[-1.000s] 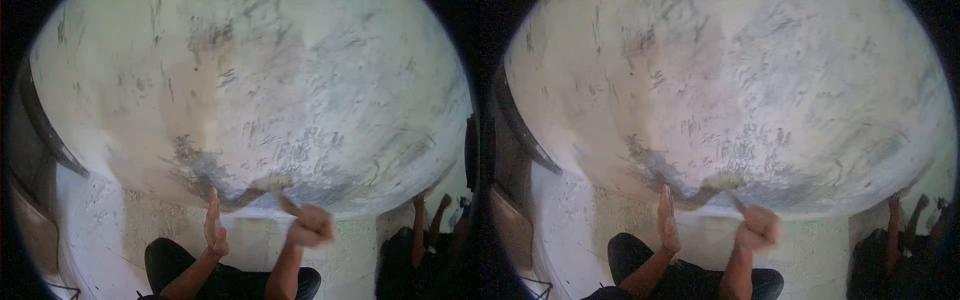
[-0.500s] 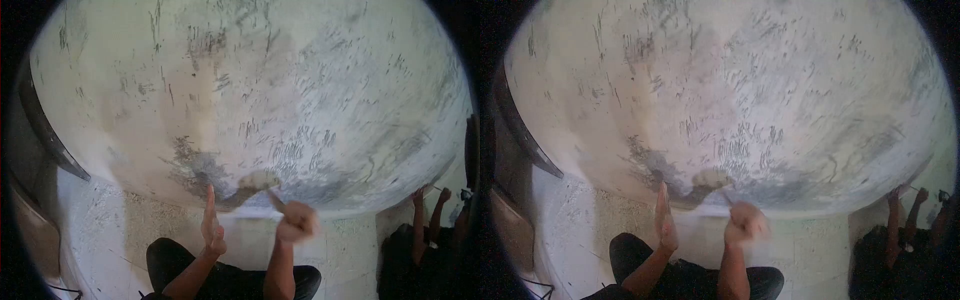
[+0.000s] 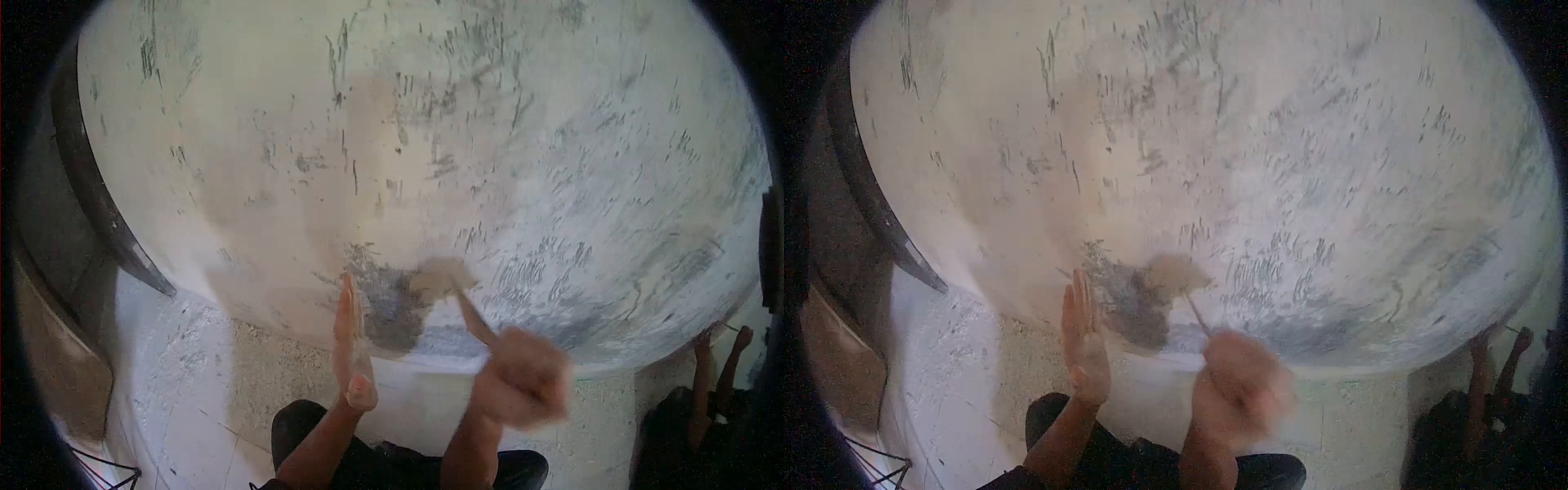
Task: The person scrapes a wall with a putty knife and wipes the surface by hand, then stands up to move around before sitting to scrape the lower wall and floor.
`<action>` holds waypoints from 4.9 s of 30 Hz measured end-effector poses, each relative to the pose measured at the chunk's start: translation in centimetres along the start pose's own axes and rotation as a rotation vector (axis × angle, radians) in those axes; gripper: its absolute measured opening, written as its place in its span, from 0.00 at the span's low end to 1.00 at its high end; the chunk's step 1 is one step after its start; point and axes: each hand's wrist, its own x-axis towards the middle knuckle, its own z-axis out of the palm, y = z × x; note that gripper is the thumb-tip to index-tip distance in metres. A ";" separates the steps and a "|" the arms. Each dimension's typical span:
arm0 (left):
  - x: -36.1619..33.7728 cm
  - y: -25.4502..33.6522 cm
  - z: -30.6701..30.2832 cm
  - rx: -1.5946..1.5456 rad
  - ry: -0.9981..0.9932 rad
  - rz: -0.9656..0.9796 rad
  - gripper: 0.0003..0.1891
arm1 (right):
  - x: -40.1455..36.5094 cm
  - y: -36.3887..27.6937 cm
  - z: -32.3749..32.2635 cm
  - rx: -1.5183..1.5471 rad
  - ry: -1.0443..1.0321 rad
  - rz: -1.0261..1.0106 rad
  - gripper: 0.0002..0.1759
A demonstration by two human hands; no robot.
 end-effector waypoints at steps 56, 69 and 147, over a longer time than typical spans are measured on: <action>1.0 -1.0 -5.7 -0.063 0.289 -0.021 0.47 | 9.5 -6.0 6.3 0.136 0.011 0.048 0.24; 1.2 -1.7 -5.6 -0.045 0.291 -0.056 0.45 | 2.8 3.0 2.6 -0.227 -0.193 -0.001 0.24; -0.2 -1.7 -3.1 0.017 0.103 -0.081 0.41 | -19.5 2.7 -15.5 -0.891 0.552 1.152 0.26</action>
